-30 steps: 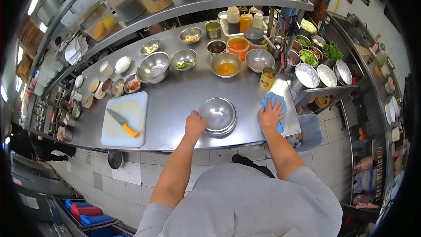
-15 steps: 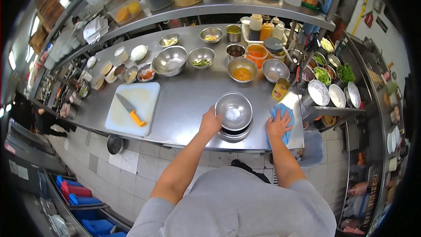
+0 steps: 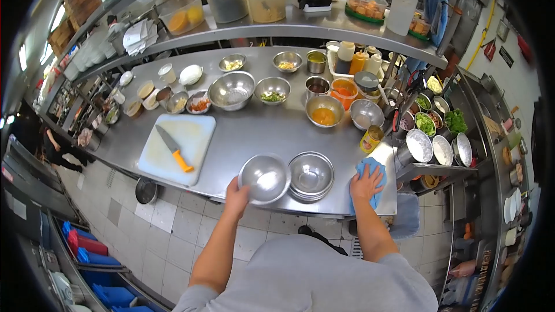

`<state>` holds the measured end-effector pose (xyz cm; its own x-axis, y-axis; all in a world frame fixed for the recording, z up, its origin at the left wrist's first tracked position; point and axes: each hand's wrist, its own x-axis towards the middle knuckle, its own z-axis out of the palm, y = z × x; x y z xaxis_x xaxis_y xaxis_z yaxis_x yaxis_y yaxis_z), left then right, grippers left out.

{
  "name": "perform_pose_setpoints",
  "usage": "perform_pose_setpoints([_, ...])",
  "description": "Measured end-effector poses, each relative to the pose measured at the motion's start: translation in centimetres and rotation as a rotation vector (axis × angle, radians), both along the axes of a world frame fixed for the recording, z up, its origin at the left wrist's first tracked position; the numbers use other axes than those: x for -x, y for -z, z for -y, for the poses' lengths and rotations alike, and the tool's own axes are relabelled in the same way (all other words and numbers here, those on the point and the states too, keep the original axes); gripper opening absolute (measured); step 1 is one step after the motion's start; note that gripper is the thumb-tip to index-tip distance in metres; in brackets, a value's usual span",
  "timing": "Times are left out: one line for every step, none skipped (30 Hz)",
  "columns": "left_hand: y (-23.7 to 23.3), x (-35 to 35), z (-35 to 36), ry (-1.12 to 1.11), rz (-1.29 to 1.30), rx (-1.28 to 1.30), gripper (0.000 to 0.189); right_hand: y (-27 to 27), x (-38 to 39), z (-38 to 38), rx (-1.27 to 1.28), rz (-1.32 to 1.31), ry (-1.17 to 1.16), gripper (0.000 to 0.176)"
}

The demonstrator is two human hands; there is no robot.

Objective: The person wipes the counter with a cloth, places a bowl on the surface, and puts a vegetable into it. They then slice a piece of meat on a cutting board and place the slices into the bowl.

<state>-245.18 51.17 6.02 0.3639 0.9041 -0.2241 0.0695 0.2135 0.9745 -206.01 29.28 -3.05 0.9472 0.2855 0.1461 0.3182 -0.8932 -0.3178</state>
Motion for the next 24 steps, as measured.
perform_pose_setpoints([0.8,2.5,0.3,-0.091,-0.002,0.056,0.046,0.0,0.0,0.1,0.023,-0.013,-0.008,0.068])
perform_pose_setpoints([1.1,4.9,0.8,-0.179,-0.043,0.182,0.05,-0.2,0.0,0.4,0.011,-0.009,0.003,0.068])
perform_pose_setpoints([3.2,8.4,0.5,-0.201,-0.13,0.251,0.049,-0.8,0.0,0.7,0.035,-0.081,-0.03,0.07])
perform_pose_setpoints([4.4,10.3,1.7,-0.343,0.08,0.3,0.049,-1.7,-0.1,0.9,0.057,-0.151,-0.066,0.073])
perform_pose_setpoints([6.0,12.6,2.4,-0.439,0.144,0.411,0.049,-2.7,0.2,0.9,0.043,-0.141,-0.06,0.073])
perform_pose_setpoints([7.8,15.2,3.0,-0.536,0.206,0.527,0.049,-3.9,0.7,1.1,-0.016,-0.169,-0.119,0.075])
perform_pose_setpoints([9.8,17.7,3.7,-0.63,0.204,0.555,0.047,-4.9,1.5,1.3,-0.069,-0.199,-0.18,0.078])
perform_pose_setpoints([11.7,19.7,4.5,-0.728,0.2,0.586,0.046,-5.5,2.4,1.3,-0.07,-0.196,-0.182,0.078])
perform_pose_setpoints([13.1,21.3,5.5,-0.731,0.204,0.588,0.046,-6.1,3.6,1.0,-0.156,-0.051,-0.456,0.081])
perform_pose_setpoints([14.3,22.6,6.5,-0.791,0.249,0.652,0.046,-6.8,5.0,0.8,-0.24,0.095,-0.726,0.084])
perform_pose_setpoints([14.8,23.4,7.1,-0.849,0.291,0.717,0.046,-8.7,6.8,0.1,-0.203,0.087,-0.849,0.084])
perform_pose_setpoints([14.7,23.6,7.6,-0.845,0.281,0.72,0.046,-10.3,8.5,-0.8,-0.166,0.076,-0.967,0.083])
perform_pose_setpoints([14.2,23.3,8.6,-0.827,0.26,0.715,0.047,-10.2,9.8,-1.8,-0.165,0.071,-0.957,0.083])
perform_pose_setpoints([13.5,22.7,9.4,-0.809,0.24,0.709,0.047,-9.6,10.8,-2.8,-0.135,0.122,-1.053,0.072])
perform_pose_setpoints([13.0,22.0,9.8,-0.78,0.216,0.693,0.049,-9.5,11.7,-3.7,-0.106,0.174,-1.149,0.063])
perform_pose_setpoints([12.6,21.4,10.0,-0.773,0.21,0.693,0.049,-9.5,12.2,-4.7,-0.106,0.172,-1.14,0.063])
perform_pose_setpoints([12.2,20.9,10.2,-0.716,0.184,0.696,0.048,-9.8,12.6,-5.8,0.054,-0.068,-1.128,0.054])
perform_pose_setpoints([11.7,20.4,10.4,-0.661,0.156,0.701,0.048,-9.6,13.0,-6.1,0.213,-0.311,-1.102,0.047])
perform_pose_setpoints([11.2,20.1,10.7,-0.604,0.123,0.666,0.049,-8.7,13.5,-5.9,0.083,-0.113,-1.103,0.04])
perform_pose_setpoints([11.5,20.1,10.6,-0.602,0.107,0.677,0.049,-8.9,13.8,-5.9,0.089,-0.131,-1.096,0.04])
perform_pose_setpoints([12.4,20.2,10.5,-0.561,0.128,0.675,0.049,-9.7,13.8,-6.4,0.161,-0.147,-1.086,0.039])
perform_pose_setpoints([12.8,20.4,10.7,-0.518,0.144,0.679,0.049,-10.2,13.6,-6.8,0.236,-0.171,-1.073,0.039])
perform_pose_setpoints([12.2,20.1,10.9,-0.506,0.134,0.674,0.049,-10.0,13.3,-6.9,0.231,-0.149,-1.082,0.037])
perform_pose_setpoints([11.4,19.7,11.1,-0.495,0.118,0.673,0.048,-9.4,13.1,-6.9,0.227,-0.133,-1.092,0.036])
